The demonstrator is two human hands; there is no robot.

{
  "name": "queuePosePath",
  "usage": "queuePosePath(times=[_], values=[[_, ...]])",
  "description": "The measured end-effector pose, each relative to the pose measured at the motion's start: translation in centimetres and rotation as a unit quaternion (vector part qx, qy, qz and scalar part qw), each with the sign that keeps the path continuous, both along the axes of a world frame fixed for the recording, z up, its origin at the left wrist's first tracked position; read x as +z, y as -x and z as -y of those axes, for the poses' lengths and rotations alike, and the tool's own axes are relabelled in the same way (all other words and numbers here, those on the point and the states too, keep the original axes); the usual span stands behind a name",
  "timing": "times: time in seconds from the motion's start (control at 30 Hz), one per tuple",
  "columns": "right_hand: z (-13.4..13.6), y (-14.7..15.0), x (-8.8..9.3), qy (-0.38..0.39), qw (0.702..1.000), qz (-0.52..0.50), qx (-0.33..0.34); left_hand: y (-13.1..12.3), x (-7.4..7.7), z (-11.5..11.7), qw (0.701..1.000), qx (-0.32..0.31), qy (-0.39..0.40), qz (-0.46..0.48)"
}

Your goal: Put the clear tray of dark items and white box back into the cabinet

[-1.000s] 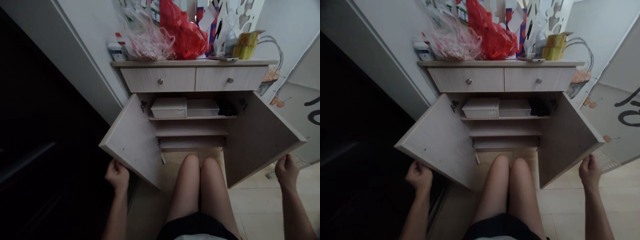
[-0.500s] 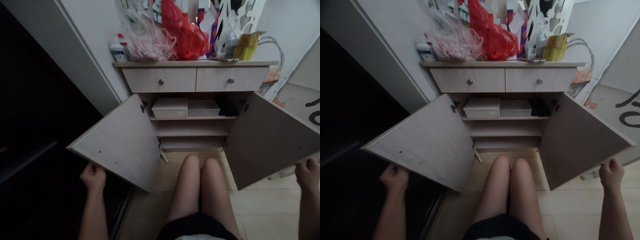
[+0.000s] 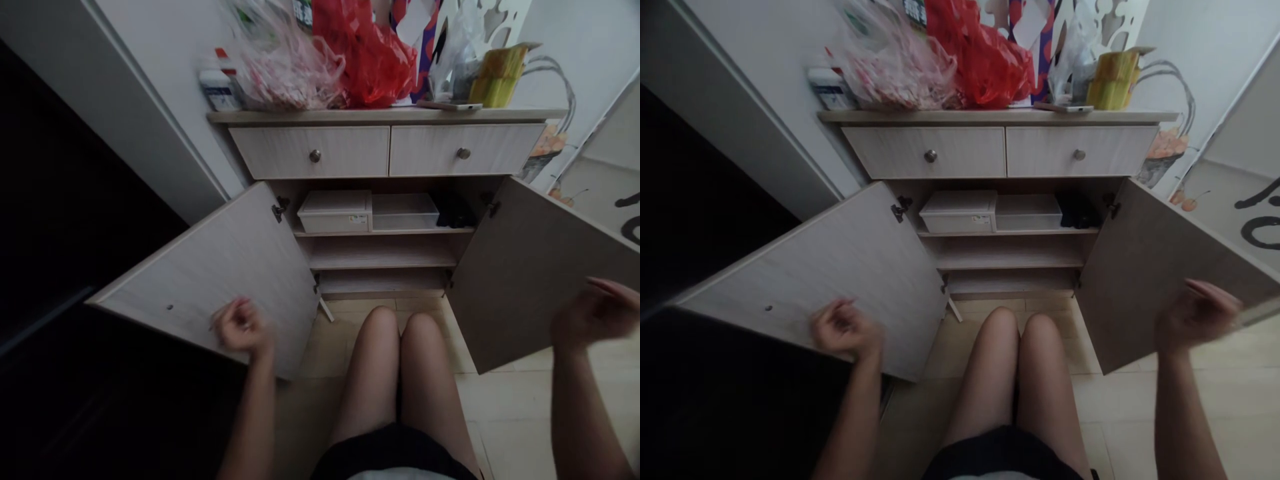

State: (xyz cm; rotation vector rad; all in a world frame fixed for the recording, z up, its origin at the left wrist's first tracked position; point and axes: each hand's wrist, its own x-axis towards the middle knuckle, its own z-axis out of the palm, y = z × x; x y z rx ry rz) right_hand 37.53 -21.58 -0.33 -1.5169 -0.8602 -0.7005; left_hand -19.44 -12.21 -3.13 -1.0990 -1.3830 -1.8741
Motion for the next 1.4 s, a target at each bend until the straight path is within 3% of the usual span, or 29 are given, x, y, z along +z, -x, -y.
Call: queuePosePath(times=[0.1,0.13,0.2,0.33,0.43,0.5,0.63,0.83,1.03,1.2,1.4], values=[[-6.2,3.5,1.0,0.078,0.984,0.077,0.144,-6.6,1.4,-5.3,0.97,-0.166,0.144,-0.108],[-8.8,4.4,1.2,0.126,0.968,0.089,0.2,-8.8,2.1,-7.3,0.95,-0.215,0.177,-0.142],[-14.1,5.6,1.5,0.176,0.949,0.101,0.243,-13.0,3.4,-11.2,0.901,-0.284,0.245,-0.219],[-23.1,6.3,1.6,0.344,0.901,0.138,0.227,-20.0,5.7,-17.8,0.792,-0.279,0.384,-0.384],[-27.0,6.4,1.7,0.451,0.852,0.18,0.196,-23.2,6.3,-21.3,0.727,-0.241,0.442,-0.467],[-28.6,6.4,1.8,0.502,0.824,0.198,0.174,-24.2,6.2,-22.9,0.708,-0.216,0.465,-0.486],[-30.3,6.3,1.8,0.562,0.787,0.211,0.145,-24.8,5.3,-24.7,0.697,-0.187,0.487,-0.491],[-30.3,5.1,1.9,0.534,0.8,0.233,0.145,-24.2,4.7,-25.7,0.701,-0.195,0.481,-0.488],[-26.7,3.1,2.8,0.465,0.835,0.254,0.148,-23.8,4.9,-24.0,0.72,-0.237,0.459,-0.463],[-20.5,2.7,2.0,0.418,0.851,0.252,0.192,-21.4,4.5,-19.2,0.749,-0.312,0.353,-0.467],[-10.8,5.2,-2.0,0.373,0.842,0.244,0.304,-15.8,1.6,-10.8,0.75,-0.367,0.263,-0.482]])
